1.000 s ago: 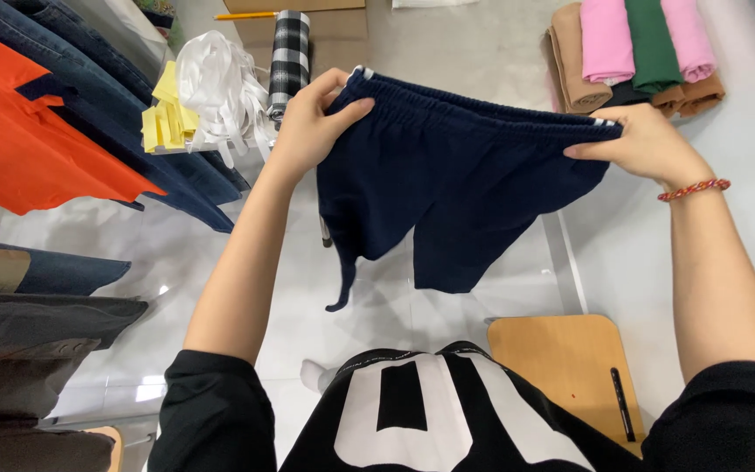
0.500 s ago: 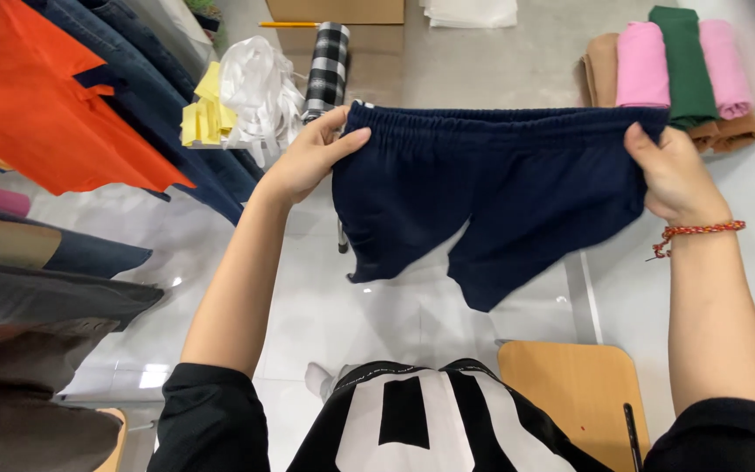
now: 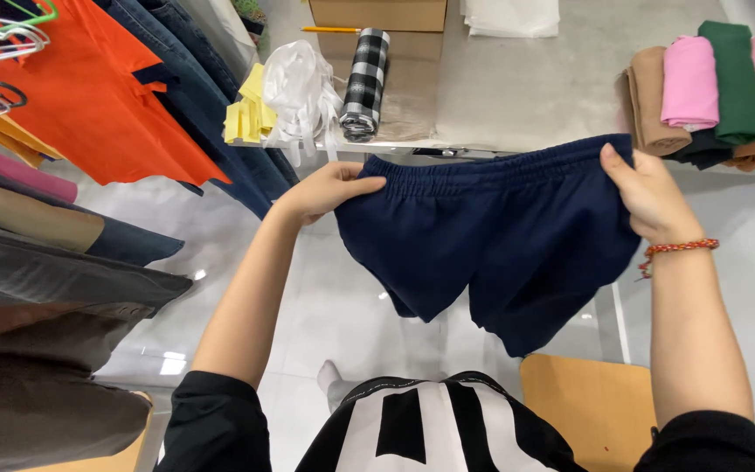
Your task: Removing garments from hangers, folding them on a table, and organizing them into stacks.
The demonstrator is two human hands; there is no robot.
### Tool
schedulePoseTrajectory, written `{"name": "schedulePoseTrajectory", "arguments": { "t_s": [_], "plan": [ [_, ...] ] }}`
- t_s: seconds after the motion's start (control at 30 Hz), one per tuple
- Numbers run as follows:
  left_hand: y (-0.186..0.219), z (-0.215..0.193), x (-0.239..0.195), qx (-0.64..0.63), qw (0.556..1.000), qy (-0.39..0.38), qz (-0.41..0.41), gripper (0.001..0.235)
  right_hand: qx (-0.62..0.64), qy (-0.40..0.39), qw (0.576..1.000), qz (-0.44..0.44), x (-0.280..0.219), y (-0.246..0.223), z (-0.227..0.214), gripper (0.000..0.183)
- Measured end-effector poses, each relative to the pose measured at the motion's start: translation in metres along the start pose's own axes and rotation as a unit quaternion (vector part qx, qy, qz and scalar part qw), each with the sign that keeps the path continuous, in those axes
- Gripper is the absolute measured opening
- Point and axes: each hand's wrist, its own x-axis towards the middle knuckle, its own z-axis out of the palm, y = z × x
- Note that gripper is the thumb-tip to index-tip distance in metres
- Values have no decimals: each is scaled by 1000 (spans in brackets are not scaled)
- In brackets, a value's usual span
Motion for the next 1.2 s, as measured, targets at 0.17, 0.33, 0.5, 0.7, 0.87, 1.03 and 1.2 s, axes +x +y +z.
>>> {"name": "schedulePoseTrajectory", "arguments": {
  "t_s": [0.17,0.33,0.5,0.7,0.87,1.03,1.2],
  "plan": [
    [-26,3,17,-37,993,108,-23,10,93,5,989,117,9,21,46,38],
    [-54,39,49,-101,981,153,60,37,54,32,998,10,-11,-13,136,34],
    [-46,87,61,-155,966,143,148,37,25,64,996,-60,-33,-55,196,24],
    [-21,121,25,25,952,190,240,43,-36,16,990,-134,-55,-60,191,23],
    [-19,135,28,66,935,220,270,44,-44,-13,986,-163,-45,-37,172,30],
    [-15,134,28,112,924,186,314,48,32,-98,972,-212,-47,-59,164,69],
    [18,112,21,333,775,286,454,36,-42,-47,969,-240,-44,-64,148,33]
  ]
}}
